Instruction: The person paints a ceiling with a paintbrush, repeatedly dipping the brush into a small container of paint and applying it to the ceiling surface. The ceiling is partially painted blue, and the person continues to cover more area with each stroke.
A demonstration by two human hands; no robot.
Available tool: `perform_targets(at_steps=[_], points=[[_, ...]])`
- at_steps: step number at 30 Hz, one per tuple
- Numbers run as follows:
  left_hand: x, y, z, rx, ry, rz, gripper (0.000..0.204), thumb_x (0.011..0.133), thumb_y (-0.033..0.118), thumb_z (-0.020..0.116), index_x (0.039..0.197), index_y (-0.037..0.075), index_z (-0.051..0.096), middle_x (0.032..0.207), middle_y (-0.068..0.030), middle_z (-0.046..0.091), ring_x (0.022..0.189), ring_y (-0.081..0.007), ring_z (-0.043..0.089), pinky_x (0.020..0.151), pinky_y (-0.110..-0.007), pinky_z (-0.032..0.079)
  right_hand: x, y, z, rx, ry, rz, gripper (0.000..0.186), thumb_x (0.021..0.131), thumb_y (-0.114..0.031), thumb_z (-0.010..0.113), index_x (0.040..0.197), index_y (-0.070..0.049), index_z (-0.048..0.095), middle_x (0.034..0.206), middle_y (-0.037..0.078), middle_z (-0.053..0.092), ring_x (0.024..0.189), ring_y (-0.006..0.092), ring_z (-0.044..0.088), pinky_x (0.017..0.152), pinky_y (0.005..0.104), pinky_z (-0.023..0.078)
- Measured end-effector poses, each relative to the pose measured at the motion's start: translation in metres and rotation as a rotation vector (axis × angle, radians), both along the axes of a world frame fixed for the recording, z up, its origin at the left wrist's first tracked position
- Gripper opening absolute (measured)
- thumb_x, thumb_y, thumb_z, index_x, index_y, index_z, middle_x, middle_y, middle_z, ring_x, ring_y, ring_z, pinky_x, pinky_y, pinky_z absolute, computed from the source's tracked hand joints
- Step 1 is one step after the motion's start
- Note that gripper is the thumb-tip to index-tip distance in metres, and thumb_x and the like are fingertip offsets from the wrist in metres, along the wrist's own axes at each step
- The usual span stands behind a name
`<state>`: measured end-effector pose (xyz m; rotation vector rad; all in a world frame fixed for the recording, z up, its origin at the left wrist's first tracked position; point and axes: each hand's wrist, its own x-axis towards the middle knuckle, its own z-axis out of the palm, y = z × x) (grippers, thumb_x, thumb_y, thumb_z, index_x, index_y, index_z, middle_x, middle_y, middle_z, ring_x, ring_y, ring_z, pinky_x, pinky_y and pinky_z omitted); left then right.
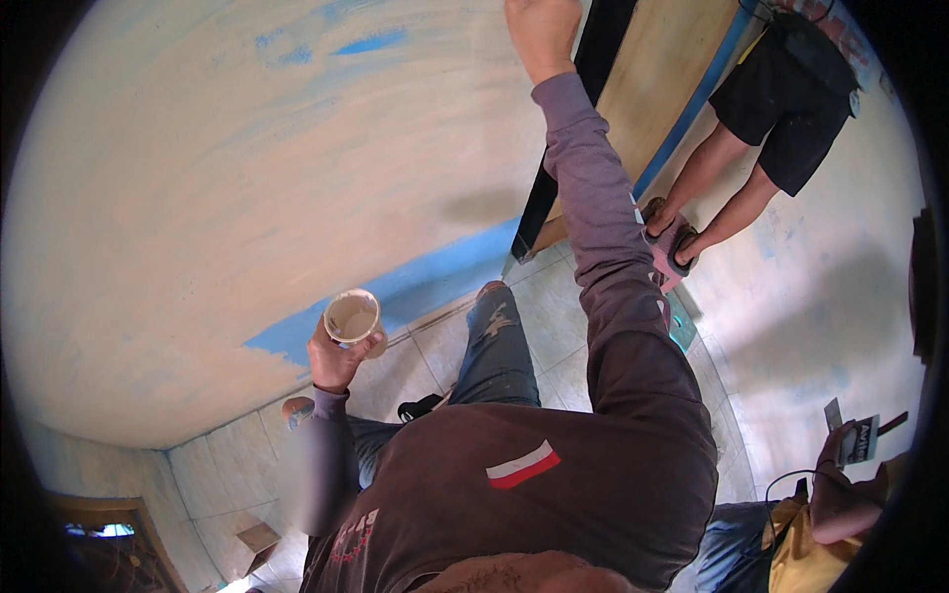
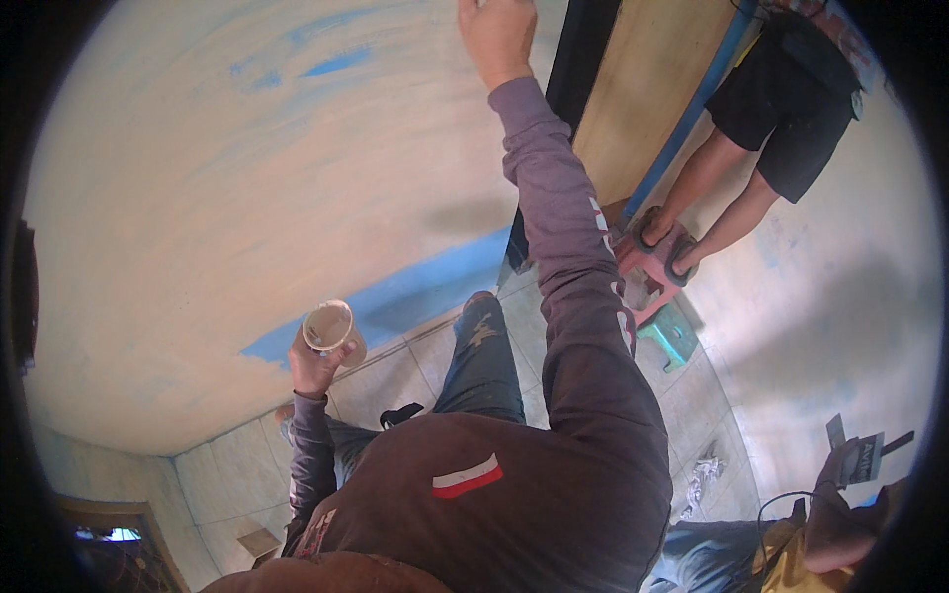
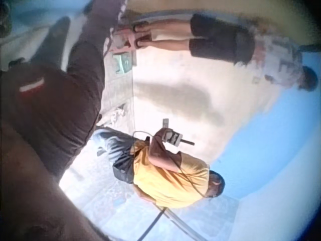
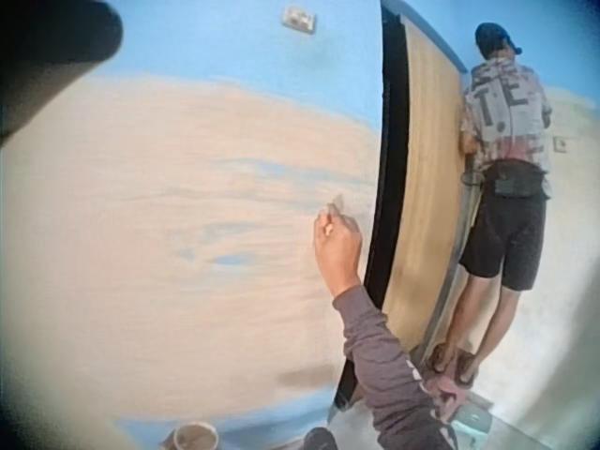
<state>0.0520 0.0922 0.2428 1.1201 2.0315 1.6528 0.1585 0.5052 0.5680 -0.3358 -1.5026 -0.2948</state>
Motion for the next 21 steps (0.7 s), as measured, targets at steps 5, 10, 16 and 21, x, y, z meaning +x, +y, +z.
perform_targets(at_steps=[5, 10, 16, 21], points=[[-0.003, 0.000, -0.006, -0.019, 0.000, 0.002, 0.073, 0.071, 0.028, 0.096, 0.129, -0.002, 0.063, 0.117, -0.0116, 0.074, 0.108, -0.0208, 0.071, 0.094, -0.038, 0.057, 0.001, -0.034, -0.003, 0.069, 0.003, 0.139, 0.021, 0.096, -0.011, 0.067, 0.108, 0.005, 0.073, 0.072, 0.018, 0.062, 0.070, 0.0316, 0.064, 0.063, 0.0415, 0.049], [0.001, -0.004, -0.003, 0.022, 0.023, 0.023, 0.071, 0.071, 0.029, 0.096, 0.126, -0.002, 0.065, 0.112, -0.0127, 0.076, 0.103, -0.0205, 0.073, 0.090, -0.037, 0.058, 0.039, -0.015, 0.004, -0.009, 0.096, 0.224, 0.020, 0.100, -0.013, 0.063, 0.107, 0.004, 0.073, 0.067, 0.014, 0.054, 0.060, 0.0155, 0.051, 0.055, 0.0353, 0.041], [0.001, -0.001, 0.000, -0.008, 0.020, 0.028, 0.070, 0.072, 0.028, 0.096, 0.126, -0.002, 0.064, 0.113, -0.0127, 0.075, 0.104, -0.0208, 0.072, 0.091, -0.037, 0.058, 0.075, 0.075, 0.030, 0.092, 0.188, -0.020, 0.030, 0.100, -0.016, 0.060, 0.120, 0.004, 0.071, 0.082, 0.027, 0.067, 0.070, 0.0388, 0.064, 0.065, 0.0465, 0.050], [0.005, 0.000, 0.008, 0.013, 0.011, 0.012, 0.072, 0.071, 0.028, 0.096, 0.127, -0.003, 0.064, 0.115, -0.0129, 0.074, 0.106, -0.0214, 0.072, 0.093, -0.038, 0.058, 0.064, 0.097, 0.028, -0.025, -0.025, -0.264, 0.031, 0.099, -0.018, 0.061, 0.114, 0.007, 0.072, 0.092, 0.030, 0.069, 0.084, 0.0432, 0.068, 0.073, 0.0495, 0.054]])
